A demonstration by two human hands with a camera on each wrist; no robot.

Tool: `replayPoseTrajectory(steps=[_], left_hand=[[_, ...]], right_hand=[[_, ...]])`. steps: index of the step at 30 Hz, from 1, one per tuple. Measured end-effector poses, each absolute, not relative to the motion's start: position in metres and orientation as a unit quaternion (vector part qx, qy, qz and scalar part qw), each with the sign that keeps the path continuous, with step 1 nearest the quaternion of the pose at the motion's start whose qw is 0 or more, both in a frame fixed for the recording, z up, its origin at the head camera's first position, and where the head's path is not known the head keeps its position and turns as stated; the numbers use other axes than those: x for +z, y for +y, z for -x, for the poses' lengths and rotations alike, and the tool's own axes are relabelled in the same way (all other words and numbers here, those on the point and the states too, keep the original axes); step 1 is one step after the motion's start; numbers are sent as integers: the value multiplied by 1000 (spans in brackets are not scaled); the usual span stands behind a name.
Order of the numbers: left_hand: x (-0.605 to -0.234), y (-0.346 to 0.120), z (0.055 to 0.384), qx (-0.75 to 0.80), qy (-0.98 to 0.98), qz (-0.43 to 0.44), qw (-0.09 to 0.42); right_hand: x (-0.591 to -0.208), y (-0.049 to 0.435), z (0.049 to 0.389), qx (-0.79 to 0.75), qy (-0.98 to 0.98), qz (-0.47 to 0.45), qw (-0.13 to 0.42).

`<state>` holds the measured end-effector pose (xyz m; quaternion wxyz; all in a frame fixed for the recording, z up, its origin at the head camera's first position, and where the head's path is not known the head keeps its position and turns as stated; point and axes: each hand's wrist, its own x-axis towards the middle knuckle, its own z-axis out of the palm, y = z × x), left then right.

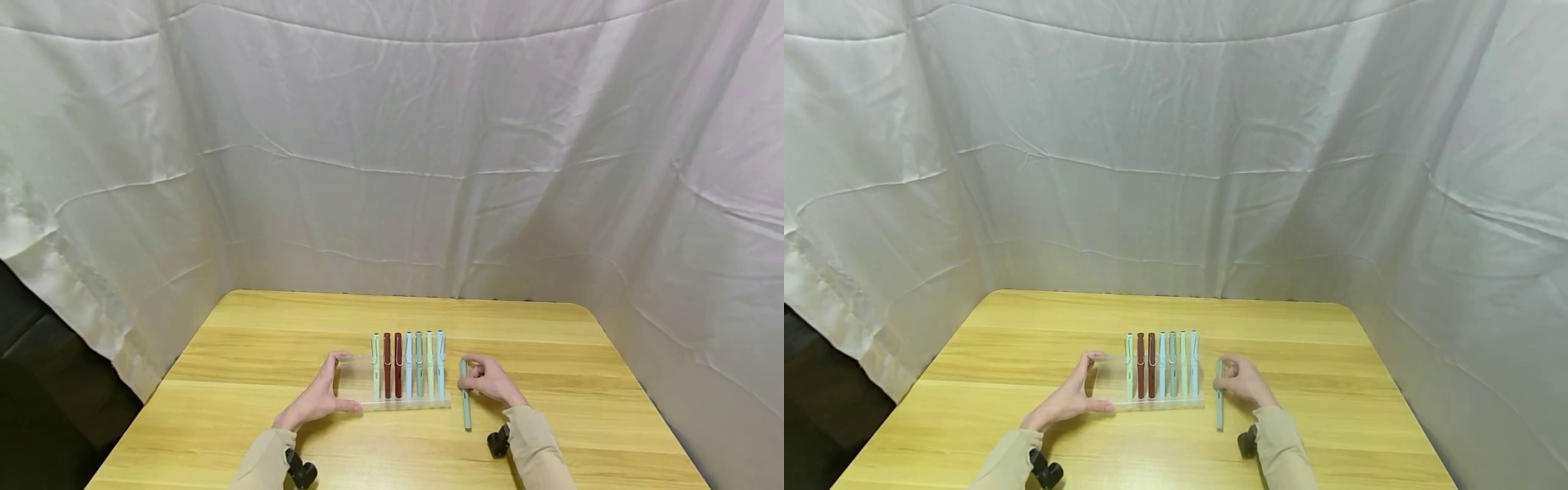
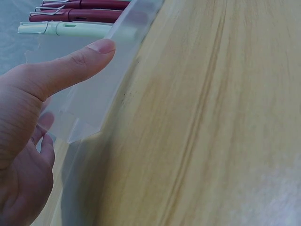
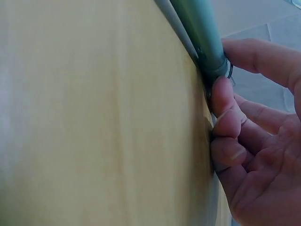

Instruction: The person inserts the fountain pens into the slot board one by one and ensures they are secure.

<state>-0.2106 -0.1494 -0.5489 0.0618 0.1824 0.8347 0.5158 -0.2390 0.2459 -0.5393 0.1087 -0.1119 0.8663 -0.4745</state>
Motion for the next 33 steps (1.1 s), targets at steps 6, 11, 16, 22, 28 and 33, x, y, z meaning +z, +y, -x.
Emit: replayPoseTrajectory(steps=[6, 11, 16, 22, 28, 33], left_hand=[[-549, -149, 211, 517, 834, -182, 60], [-548, -149, 210, 513, 837, -179, 61], [-549, -148, 211, 510, 837, -189, 57], [-548, -149, 212, 514, 834, -190, 62], [-547, -149, 211, 516, 834, -185, 63], [-547, -148, 211, 511, 836, -190, 59]], right_hand=[[-540, 247, 241, -485, 859, 113, 117], [-540, 247, 240, -489, 856, 122, 118], [-537, 246, 237, -500, 851, 115, 115], [-538, 248, 237, -510, 845, 121, 108], [-540, 254, 238, -525, 832, 138, 111], [-539, 255, 235, -532, 828, 141, 111]])
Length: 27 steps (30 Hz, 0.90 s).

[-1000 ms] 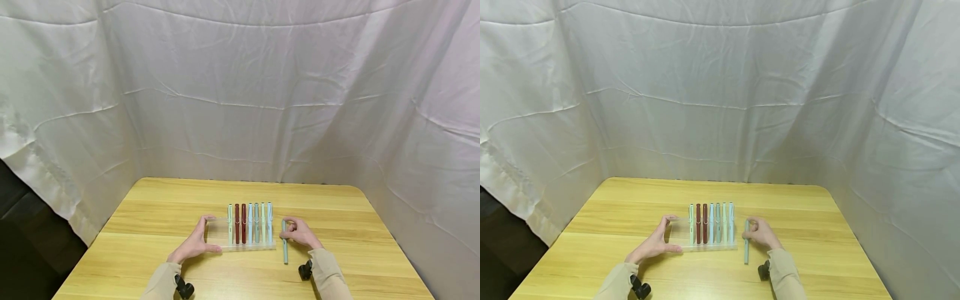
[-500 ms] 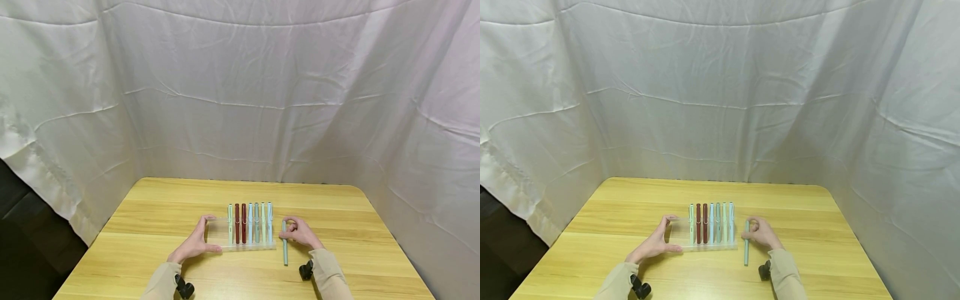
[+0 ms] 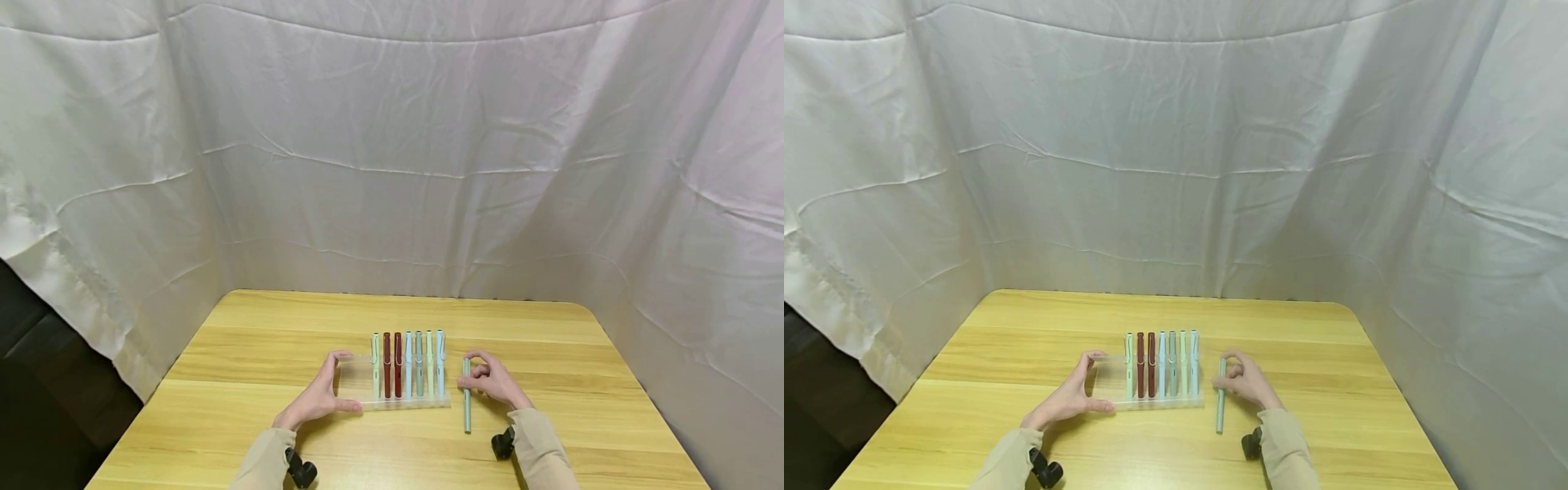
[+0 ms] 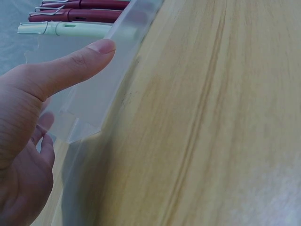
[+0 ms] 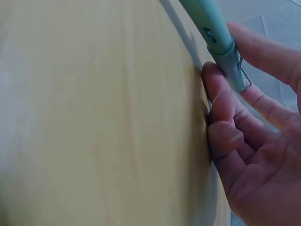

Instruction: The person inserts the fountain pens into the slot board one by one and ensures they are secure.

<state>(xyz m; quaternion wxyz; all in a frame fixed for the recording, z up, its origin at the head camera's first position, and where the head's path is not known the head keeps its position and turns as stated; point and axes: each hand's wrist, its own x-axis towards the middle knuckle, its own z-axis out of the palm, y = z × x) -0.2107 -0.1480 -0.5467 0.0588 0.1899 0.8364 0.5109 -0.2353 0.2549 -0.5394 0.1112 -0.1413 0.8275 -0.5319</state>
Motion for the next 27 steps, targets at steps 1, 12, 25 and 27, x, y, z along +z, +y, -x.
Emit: replayPoseTrajectory(steps=[1, 12, 25, 27], left_hand=[[-547, -148, 211, 511, 836, -190, 58], [-547, -149, 211, 512, 836, -187, 64], [-548, -150, 211, 511, 836, -189, 62], [-548, -150, 211, 510, 837, -189, 62]], right_hand=[[-539, 255, 235, -531, 828, 144, 109], [-541, 250, 232, -530, 834, 136, 74], [-538, 240, 230, -576, 815, 53, 40], [-538, 239, 229, -587, 807, 54, 37]])
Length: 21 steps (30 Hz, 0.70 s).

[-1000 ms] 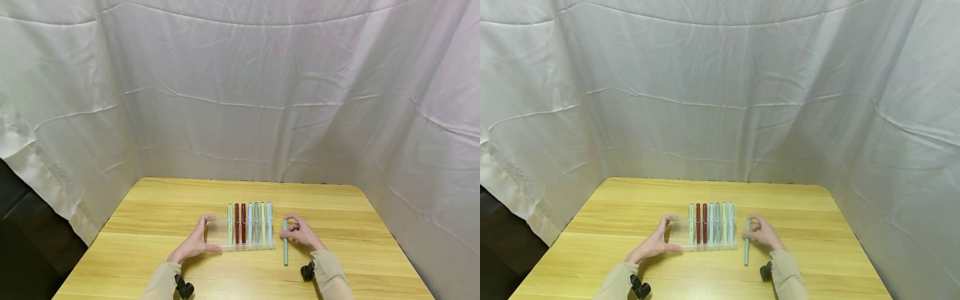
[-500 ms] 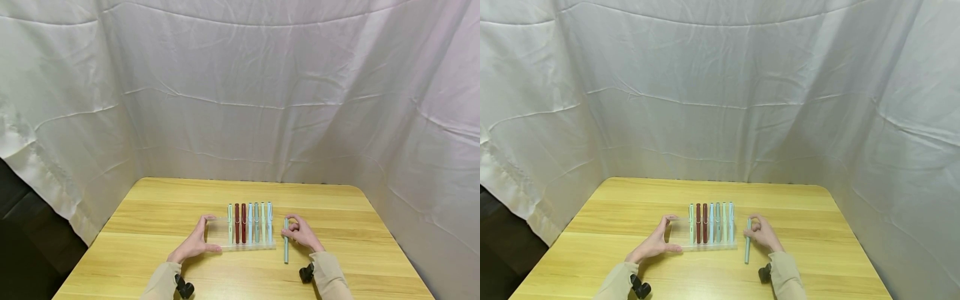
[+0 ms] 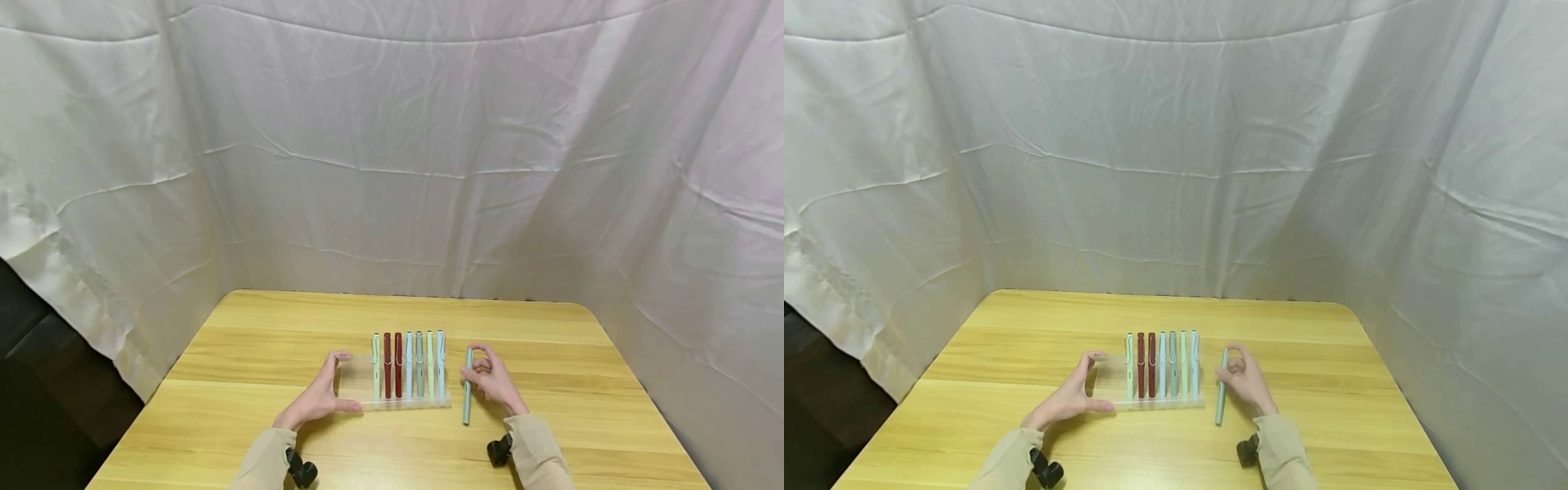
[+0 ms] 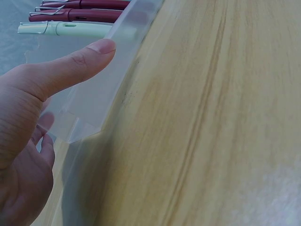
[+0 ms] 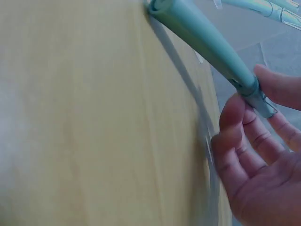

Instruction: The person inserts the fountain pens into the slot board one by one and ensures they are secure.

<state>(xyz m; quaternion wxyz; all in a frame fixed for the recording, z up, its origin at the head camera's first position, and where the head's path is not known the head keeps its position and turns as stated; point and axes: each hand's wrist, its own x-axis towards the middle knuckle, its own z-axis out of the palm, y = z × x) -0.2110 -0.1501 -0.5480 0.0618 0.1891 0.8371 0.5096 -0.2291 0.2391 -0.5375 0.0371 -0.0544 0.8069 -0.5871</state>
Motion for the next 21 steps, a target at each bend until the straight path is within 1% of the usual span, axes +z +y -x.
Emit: replayPoseTrajectory(steps=[11, 21], left_hand=[[-548, -150, 211, 510, 837, -186, 62], [-547, -150, 210, 512, 837, -182, 63]], right_hand=[[-536, 234, 227, -632, 771, 71, 6], [-526, 225, 222, -647, 757, 90, -23]])
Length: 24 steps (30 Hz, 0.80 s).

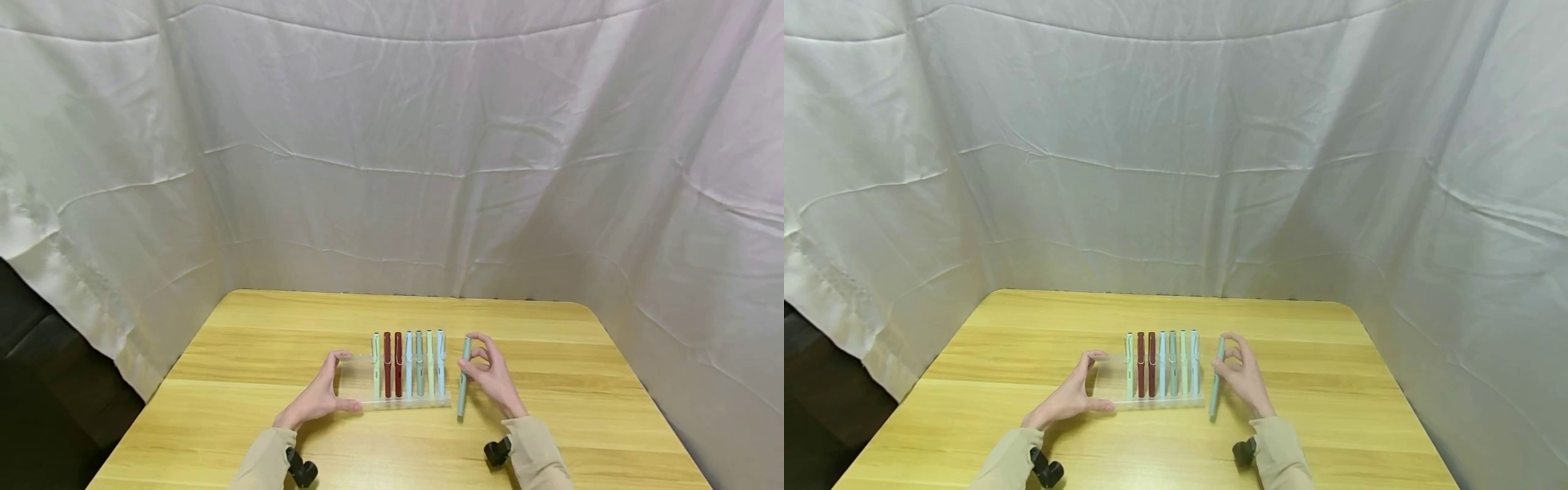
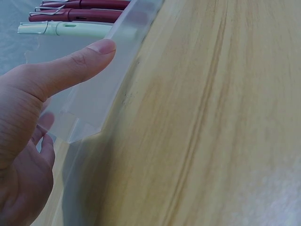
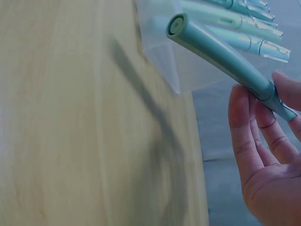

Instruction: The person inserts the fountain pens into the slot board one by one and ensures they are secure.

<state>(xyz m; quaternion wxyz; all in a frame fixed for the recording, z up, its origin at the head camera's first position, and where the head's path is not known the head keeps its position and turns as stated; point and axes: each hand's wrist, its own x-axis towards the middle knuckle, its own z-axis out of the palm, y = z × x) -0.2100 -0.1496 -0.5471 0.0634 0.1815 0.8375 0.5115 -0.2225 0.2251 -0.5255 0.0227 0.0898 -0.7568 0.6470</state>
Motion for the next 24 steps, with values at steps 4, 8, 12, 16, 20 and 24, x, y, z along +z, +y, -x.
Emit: replayPoseTrajectory(steps=[4, 8, 12, 16, 20, 24], left_hand=[[-547, -150, 210, 512, 837, -182, 64], [-547, -150, 211, 514, 836, -183, 64], [-547, -150, 210, 514, 835, -183, 64], [-547, -150, 210, 513, 836, -183, 63], [-547, -150, 210, 513, 837, -182, 62], [-546, -150, 210, 515, 835, -181, 64]], right_hand=[[-520, 220, 220, 651, -751, -104, 39], [-516, 214, 218, 651, -747, -124, 57], [-511, 207, 217, 645, -751, -126, 72], [-506, 202, 215, 642, -752, -127, 80], [-502, 197, 214, 642, -750, -137, 83], [-499, 192, 213, 641, -750, -141, 86]])
